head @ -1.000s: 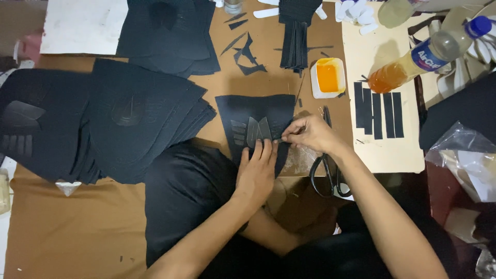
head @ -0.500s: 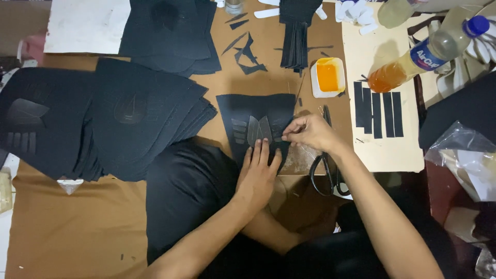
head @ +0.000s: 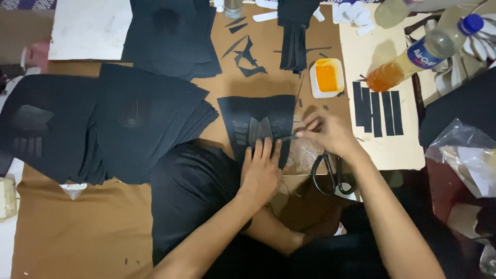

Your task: The person sits on the floor and uses scissors to cut strips from a black sheet of material. They place the cut strips onto a larger black sheet, arranging them in a pattern, and continue cutting and placing more strips.

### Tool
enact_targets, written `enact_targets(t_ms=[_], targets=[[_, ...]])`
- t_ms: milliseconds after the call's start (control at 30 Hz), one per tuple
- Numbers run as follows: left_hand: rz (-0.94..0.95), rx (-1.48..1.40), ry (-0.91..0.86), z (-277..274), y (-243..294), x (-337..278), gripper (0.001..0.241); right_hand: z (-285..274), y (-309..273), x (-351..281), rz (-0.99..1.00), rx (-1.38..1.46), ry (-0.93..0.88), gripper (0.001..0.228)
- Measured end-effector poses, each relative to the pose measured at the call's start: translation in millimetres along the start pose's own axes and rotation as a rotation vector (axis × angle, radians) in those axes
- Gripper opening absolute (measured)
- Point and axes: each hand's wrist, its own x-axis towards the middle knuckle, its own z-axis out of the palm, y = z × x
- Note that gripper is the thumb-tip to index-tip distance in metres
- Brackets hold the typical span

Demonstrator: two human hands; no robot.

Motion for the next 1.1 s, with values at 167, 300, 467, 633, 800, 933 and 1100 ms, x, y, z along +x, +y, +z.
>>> enact_targets(t_ms=[167, 300, 467, 633, 800, 933, 1100], targets=[[-0.011, -0.062, -0.084, -31, -3, 3, 0.066, -5, 18, -70, 0.242, -0.513, 0.242, 0.057], [0.012, -0.036, -0.245, -23, -9, 10, 0.067, 31, 54, -108, 0.507, -0.413, 0.140, 0.079], [0.036, -0.046, -0.273, -34, -16, 11, 0.064, 45, 84, -104, 0.579, -0.255, 0.255, 0.073], [0.066, -0.090, -0.237, -28, -23, 20, 0.060, 40, 47, -146, 0.560, -0.058, 0.414, 0.050], [0.073, 0.059, -0.128, -3, -24, 16, 0.058, 121, 73, -205, 0.240, 0.344, 0.208, 0.013], [0.068, 0.093, -0.265, -14, -25, 18, 0.065, 106, -18, -191, 0.531, 0.447, 0.058, 0.031], [0.054, -0.050, -0.255, -28, -27, 20, 0.068, 93, -52, -178, 0.645, 0.424, -0.051, 0.032]])
